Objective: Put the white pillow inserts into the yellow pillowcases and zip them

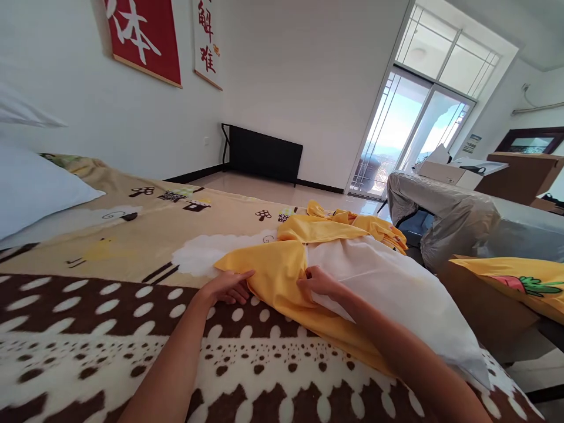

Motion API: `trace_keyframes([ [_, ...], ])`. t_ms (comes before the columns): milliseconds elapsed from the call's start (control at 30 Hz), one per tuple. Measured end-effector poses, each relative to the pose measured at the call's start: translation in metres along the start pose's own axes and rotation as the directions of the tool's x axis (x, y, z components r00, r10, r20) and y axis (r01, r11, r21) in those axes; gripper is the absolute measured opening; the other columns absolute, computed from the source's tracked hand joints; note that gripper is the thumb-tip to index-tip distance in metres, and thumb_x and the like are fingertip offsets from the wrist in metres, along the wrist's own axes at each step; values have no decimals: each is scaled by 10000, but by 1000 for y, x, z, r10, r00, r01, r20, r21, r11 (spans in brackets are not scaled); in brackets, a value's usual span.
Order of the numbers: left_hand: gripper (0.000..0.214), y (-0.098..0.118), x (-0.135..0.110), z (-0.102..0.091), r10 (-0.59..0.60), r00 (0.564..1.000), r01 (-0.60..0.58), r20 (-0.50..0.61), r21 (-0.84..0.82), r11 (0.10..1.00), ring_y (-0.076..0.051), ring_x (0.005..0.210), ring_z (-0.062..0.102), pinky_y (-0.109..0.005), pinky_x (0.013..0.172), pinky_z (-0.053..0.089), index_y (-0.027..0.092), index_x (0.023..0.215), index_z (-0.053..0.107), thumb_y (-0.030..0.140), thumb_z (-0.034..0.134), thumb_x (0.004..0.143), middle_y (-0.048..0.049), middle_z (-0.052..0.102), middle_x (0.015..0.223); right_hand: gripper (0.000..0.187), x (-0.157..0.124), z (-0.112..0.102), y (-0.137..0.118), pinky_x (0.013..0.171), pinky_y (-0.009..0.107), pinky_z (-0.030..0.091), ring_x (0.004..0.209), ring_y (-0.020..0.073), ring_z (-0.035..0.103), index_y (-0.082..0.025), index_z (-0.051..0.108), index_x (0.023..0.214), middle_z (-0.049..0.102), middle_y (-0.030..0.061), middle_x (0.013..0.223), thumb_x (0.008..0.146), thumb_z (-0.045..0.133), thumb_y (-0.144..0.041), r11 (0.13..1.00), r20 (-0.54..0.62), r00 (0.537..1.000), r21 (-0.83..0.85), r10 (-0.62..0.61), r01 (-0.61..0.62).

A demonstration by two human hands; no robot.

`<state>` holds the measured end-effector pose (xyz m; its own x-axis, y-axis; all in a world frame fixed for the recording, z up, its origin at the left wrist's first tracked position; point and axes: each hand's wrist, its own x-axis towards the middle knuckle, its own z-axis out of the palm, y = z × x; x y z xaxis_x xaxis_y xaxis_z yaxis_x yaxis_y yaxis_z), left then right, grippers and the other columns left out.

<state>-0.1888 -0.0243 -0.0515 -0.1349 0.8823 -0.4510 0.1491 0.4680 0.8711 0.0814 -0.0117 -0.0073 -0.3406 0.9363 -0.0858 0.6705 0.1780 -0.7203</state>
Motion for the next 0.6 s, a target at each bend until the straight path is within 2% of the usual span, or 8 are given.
trace_keyframes([
  [67, 347, -1, 4, 11, 26, 1000, -27, -7, -122, 992, -271, 567, 677, -251, 427, 447, 143, 695, 572, 458, 714, 676, -137, 684, 589, 187, -3, 2, -1, 595, 239, 375, 642, 116, 494, -172, 541, 707, 546, -27, 672, 660, 627, -332, 983, 2, 1000, 184, -1, 1],
  [167, 218, 0, 13, 26, 81, 992, -107, -93, -321, 941, -214, 530, 653, -268, 472, 491, 144, 757, 577, 324, 698, 729, -81, 682, 606, 247, -9, 3, 0, 647, 247, 433, 704, 134, 549, -192, 503, 756, 570, -12, 723, 608, 627, -346, 907, -20, 1000, 421, 8, 2],
  [233, 156, 0, 18, 35, 134, 981, -183, -138, -460, 869, -168, 581, 656, -261, 555, 528, 150, 829, 594, 221, 697, 735, -46, 702, 700, 280, -13, 4, 2, 673, 261, 455, 727, 150, 573, -205, 486, 772, 582, -2, 735, 584, 634, -351, 846, -45, 999, 534, 20, 7],
  [333, 232, 1, 20, 44, 186, 975, -223, -125, -629, 745, -165, 701, 674, -260, 658, 554, 155, 870, 624, 102, 734, 673, -52, 716, 810, 308, -15, 7, 7, 702, 281, 474, 768, 172, 593, -213, 497, 800, 607, 25, 780, 575, 640, -367, 766, -85, 995, 643, 41, 24],
  [433, 293, 1, 19, 47, 188, 982, -154, -32, -714, 683, -236, 734, 682, -348, 678, 573, 120, 861, 655, 63, 776, 600, -114, 712, 810, 308, -18, 10, 12, 729, 278, 477, 810, 178, 597, -209, 527, 807, 618, 38, 817, 567, 647, -361, 725, -83, 995, 688, 46, 24],
  [500, 312, 0, 20, 50, 181, 983, -138, -23, -745, 653, -251, 738, 681, -376, 684, 575, 112, 872, 664, 78, 789, 588, -131, 709, 820, 297, -23, 12, 16, 727, 287, 478, 809, 191, 601, -199, 561, 790, 625, 35, 795, 551, 676, -335, 727, -17, 999, 686, 41, -18],
  [600, 310, 0, 26, 57, 177, 974, -219, -141, -785, 580, -207, 768, 673, -323, 726, 568, 141, 894, 662, 100, 781, 612, -99, 711, 886, 287, -37, 14, 22, 738, 312, 477, 826, 213, 599, -186, 626, 808, 652, 23, 809, 549, 718, -273, 880, 187, 982, 465, 9, -97],
])
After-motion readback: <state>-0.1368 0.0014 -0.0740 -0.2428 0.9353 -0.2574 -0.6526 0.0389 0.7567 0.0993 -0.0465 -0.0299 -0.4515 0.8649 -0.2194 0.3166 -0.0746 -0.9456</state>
